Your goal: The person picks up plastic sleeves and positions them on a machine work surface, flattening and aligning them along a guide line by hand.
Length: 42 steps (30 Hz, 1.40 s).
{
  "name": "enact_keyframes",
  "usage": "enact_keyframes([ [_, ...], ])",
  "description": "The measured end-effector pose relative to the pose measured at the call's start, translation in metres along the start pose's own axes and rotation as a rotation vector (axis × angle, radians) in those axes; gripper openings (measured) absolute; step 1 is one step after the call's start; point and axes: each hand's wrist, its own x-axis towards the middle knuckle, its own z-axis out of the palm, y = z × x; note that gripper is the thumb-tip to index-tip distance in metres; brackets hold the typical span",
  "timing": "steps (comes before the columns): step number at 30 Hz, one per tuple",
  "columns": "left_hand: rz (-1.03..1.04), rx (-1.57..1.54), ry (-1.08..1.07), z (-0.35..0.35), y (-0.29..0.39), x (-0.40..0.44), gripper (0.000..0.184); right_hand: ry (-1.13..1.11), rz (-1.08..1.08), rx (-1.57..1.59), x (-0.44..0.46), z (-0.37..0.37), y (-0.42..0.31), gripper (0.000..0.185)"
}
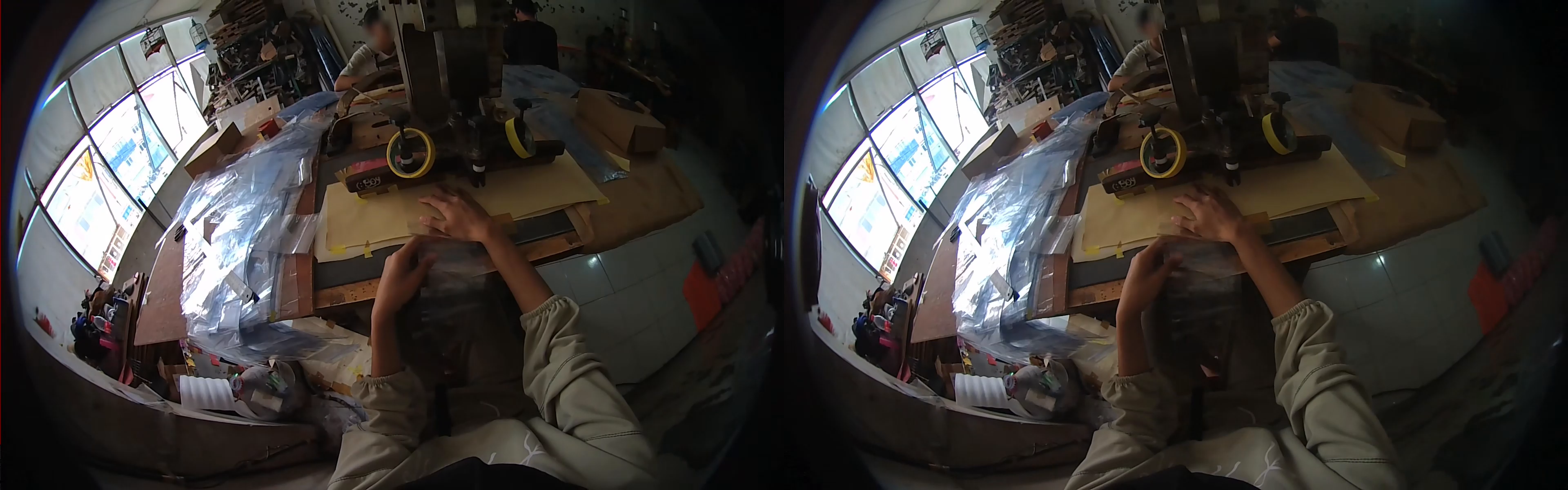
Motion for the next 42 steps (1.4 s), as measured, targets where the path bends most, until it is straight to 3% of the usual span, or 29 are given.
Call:
enact_keyframes([
  [6,0.071,0.029,0.011,-0.001,0.0,-0.001,0.029,-0.038,0.033,0.208,-0.007,-0.034,-0.018,0.038],
  [9,-0.004,-0.035,-0.013,-0.003,-0.002,-0.002,0.027,0.022,0.066,0.274,-0.01,-0.038,-0.022,0.031],
  [10,0.067,0.022,-0.009,-0.003,-0.004,-0.001,0.027,0.04,0.053,0.274,-0.011,-0.037,-0.022,0.03],
  [13,-0.054,-0.208,0.06,0.003,-0.01,-0.002,0.03,0.074,0.02,0.272,-0.013,-0.032,-0.019,0.027],
  [19,-0.138,-0.237,0.081,0.003,-0.001,-0.002,0.035,0.066,0.008,0.26,-0.016,-0.026,-0.013,0.025],
  [42,-0.098,-0.208,0.035,0.001,-0.002,-0.001,0.031,0.022,0.036,0.291,-0.017,-0.031,-0.016,0.02],
])
